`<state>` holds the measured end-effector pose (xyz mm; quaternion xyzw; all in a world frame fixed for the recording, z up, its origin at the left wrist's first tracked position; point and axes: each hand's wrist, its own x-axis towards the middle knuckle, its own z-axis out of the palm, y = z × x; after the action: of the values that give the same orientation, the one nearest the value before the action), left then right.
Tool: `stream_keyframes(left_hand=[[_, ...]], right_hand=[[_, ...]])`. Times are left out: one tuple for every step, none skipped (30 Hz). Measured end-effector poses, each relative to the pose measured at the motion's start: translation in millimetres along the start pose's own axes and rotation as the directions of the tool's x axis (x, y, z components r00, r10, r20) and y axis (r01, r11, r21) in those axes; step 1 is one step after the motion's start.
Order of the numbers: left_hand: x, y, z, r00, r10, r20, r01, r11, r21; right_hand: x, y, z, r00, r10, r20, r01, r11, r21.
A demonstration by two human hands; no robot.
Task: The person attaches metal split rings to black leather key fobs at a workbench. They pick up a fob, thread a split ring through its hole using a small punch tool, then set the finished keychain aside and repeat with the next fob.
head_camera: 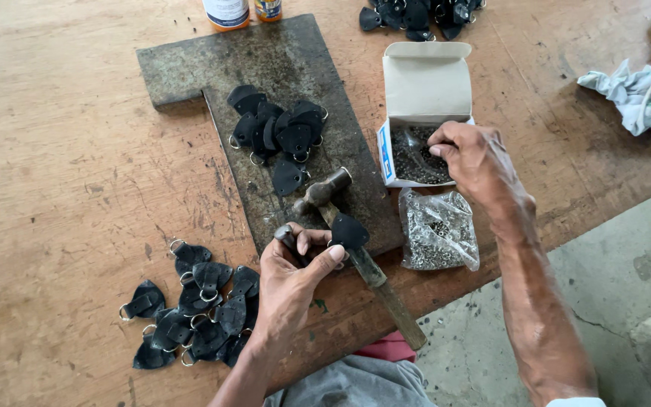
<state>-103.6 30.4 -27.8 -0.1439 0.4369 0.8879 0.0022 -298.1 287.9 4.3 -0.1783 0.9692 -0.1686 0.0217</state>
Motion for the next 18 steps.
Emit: stream_keyframes(left_hand=[[0,0,0,1.0,-0.003,0.003,0.003,1.0,-0.015],[1,-1,0,1.0,0.001,0.005,-0.001,1.0,-0.015],[1,-2,1,1.0,0.004,0.007,-0.004,1.0,-0.014],[1,-3,1,1.0,0.009,0.009,-0.009,1.0,-0.014],[1,-4,1,1.0,0.01,0.005,-0.01,1.0,0.011],[0,-6,0,1.0,0.011,-0.003,-0.011,0.999,0.036],[1,-6,-1,1.0,0.018,-0.017,-0.017,0.998,0.061],[2,-8,-1,0.999,0.049,-0.006,-0.048,0.997,0.056],[2,-9,-2,0.997,0.075,0.003,-0.075,0.996,0.053],[3,-10,-3,0.994,0.106,0.018,-0.107,0.993,0.051],[3,-10,-5,0.995,0.103,0.013,-0.104,0.992,0.067],[3,-10,-6,0.995,0.096,0.01,-0.096,0.992,0.082],[2,-10,-6,0.996,0.086,0.01,-0.087,0.992,0.095],[2,-10,-7,0.996,0.091,0.014,-0.092,0.993,0.076],[2,-10,-7,0.995,0.097,0.02,-0.098,0.994,0.056],[2,-10,-7,0.994,0.103,0.025,-0.104,0.994,0.036],[2,-10,-7,0.993,0.117,0.028,-0.117,0.993,0.029],[2,-10,-6,0.991,0.131,0.031,-0.132,0.991,0.021]], right_hand=[[-1,-1,-3,1.0,-0.019,-0.02,0.019,1.0,0.021],[-2,-3,-6,0.999,-0.035,-0.04,0.036,0.998,0.042],[-5,-7,-10,0.997,-0.049,-0.061,0.053,0.997,0.062],[-8,-13,-13,0.99,-0.091,-0.111,0.1,0.991,0.085],[-12,-19,-15,0.979,-0.132,-0.159,0.149,0.983,0.107],[-17,-28,-17,0.964,-0.173,-0.204,0.201,0.971,0.129],[-24,-39,-16,0.947,-0.208,-0.245,0.265,0.936,0.232],[-37,-51,-12,0.929,-0.237,-0.285,0.328,0.884,0.334],[-52,-65,-7,0.911,-0.257,-0.324,0.383,0.817,0.431],[-65,-78,0,0.915,-0.28,-0.289,0.394,0.772,0.499],[-76,-91,8,0.916,-0.304,-0.261,0.4,0.724,0.562],[-83,-100,15,0.928,-0.296,-0.227,0.372,0.692,0.619],[-89,-107,22,0.938,-0.288,-0.191,0.339,0.659,0.671],[-91,-111,26,0.947,-0.281,-0.157,0.305,0.625,0.719],[-91,-112,29,0.948,-0.279,-0.155,0.301,0.618,0.726],[-90,-113,32,0.948,-0.278,-0.152,0.297,0.611,0.734],[-88,-112,34,0.948,-0.279,-0.151,0.295,0.603,0.741],[-86,-110,35,0.945,-0.287,-0.157,0.308,0.619,0.723]])
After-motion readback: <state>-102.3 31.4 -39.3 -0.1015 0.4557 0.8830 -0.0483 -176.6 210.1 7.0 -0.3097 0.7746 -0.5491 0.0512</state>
